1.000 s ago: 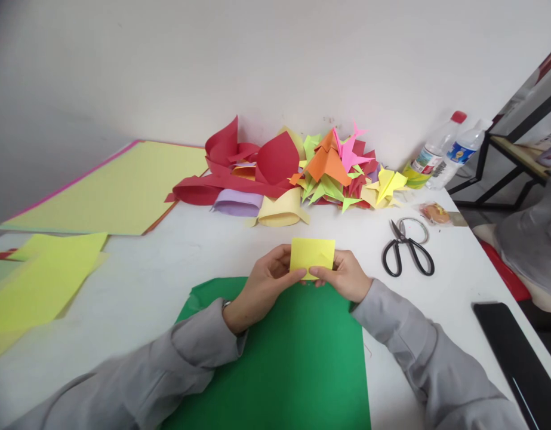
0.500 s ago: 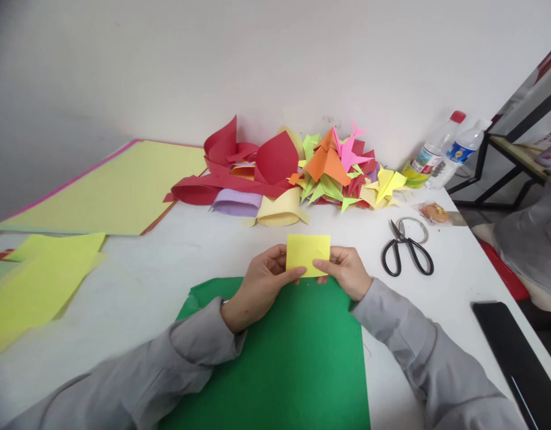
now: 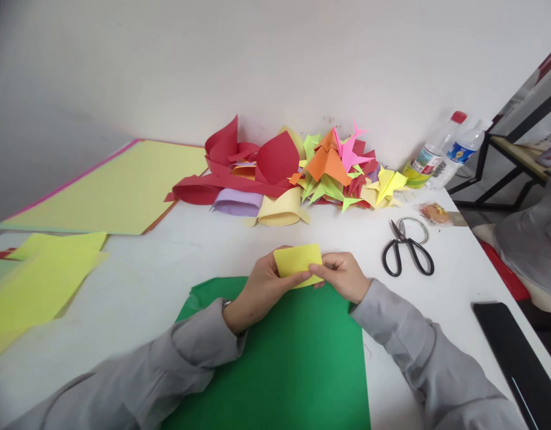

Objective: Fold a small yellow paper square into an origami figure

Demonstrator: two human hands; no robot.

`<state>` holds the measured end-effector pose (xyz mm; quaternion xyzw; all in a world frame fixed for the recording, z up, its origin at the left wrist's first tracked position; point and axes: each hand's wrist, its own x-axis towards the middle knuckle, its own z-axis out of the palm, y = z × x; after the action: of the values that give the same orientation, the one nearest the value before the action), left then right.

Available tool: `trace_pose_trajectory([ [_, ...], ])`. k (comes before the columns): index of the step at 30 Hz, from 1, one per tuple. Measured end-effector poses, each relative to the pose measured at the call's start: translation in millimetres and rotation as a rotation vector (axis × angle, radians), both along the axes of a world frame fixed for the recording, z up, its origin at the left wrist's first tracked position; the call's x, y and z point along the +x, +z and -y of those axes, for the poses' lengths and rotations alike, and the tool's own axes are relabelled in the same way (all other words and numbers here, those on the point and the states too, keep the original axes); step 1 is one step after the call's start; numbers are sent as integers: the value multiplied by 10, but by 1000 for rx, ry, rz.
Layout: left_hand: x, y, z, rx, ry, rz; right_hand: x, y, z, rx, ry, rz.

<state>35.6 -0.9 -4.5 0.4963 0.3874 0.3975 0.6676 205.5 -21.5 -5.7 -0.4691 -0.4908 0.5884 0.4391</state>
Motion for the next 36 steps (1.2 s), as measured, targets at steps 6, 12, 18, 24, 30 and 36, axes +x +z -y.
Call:
trace_pose_trajectory([
  [6,-3,10,-5,12,-8,-40,-34,17,11,-17,-39,-19],
  [12,7,-36,-22,-5,-31,30,-14,-43,3,-11,-117,-42],
  [18,17,-7,-25,-13,-30,38,3,-100,-12,-29,-162,-129],
  [24,25,-3,-26,-5,7,75,-17,-70,-32,-48,-223,-195],
  [30,18,-20,-29,4,41,62,-21,-37,-47,-44,-296,-258],
  [36,17,-60,-38,-12,95,48,-24,-25,-51,-86,-333,-324],
])
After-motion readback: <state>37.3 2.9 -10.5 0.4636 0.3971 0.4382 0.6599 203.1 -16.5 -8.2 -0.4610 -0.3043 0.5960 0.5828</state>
